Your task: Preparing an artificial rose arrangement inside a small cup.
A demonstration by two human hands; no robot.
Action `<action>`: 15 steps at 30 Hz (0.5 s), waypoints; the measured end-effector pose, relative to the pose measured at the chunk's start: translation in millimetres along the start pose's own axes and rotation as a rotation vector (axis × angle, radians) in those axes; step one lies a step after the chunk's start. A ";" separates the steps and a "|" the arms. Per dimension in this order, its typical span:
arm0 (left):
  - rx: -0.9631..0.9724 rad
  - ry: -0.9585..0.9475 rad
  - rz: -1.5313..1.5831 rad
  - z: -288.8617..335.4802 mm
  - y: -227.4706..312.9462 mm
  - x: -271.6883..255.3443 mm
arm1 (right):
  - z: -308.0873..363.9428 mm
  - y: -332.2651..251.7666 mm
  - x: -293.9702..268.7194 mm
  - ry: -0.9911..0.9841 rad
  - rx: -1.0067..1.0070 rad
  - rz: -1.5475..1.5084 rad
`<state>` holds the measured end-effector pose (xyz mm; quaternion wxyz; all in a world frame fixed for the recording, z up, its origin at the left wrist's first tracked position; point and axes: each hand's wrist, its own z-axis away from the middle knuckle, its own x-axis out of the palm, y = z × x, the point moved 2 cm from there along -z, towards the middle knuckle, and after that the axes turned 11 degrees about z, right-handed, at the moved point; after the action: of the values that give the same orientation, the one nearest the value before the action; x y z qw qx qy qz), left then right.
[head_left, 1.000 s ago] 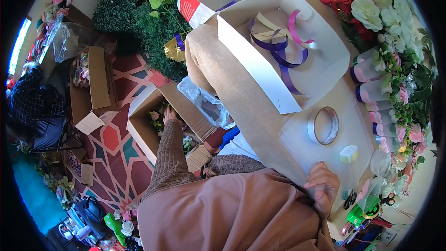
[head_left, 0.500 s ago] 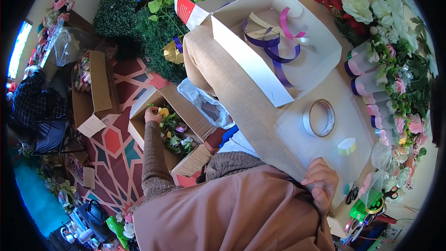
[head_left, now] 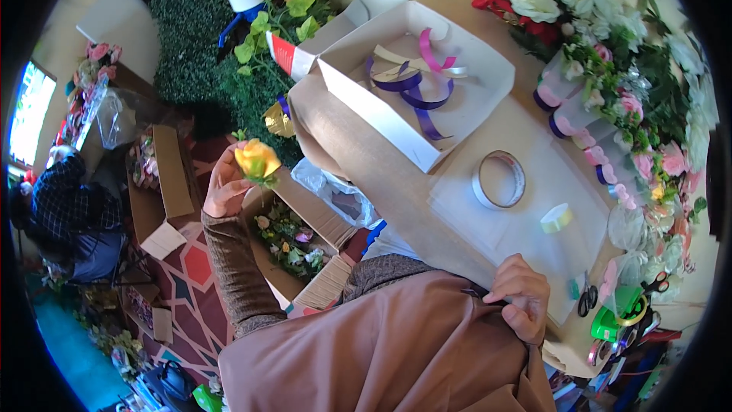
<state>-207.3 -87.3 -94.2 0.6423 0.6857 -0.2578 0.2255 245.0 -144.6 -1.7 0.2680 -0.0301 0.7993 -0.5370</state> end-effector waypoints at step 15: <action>0.098 -0.554 -0.194 -28.5 -106.7 283.7 | 38.9 3.2 -11.9 0.289 0.183 -0.158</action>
<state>79.2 -72.5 8.0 0.5321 0.7726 -0.3456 -0.0206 273.9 -172.1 -10.7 0.1092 0.0093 0.7726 -0.6254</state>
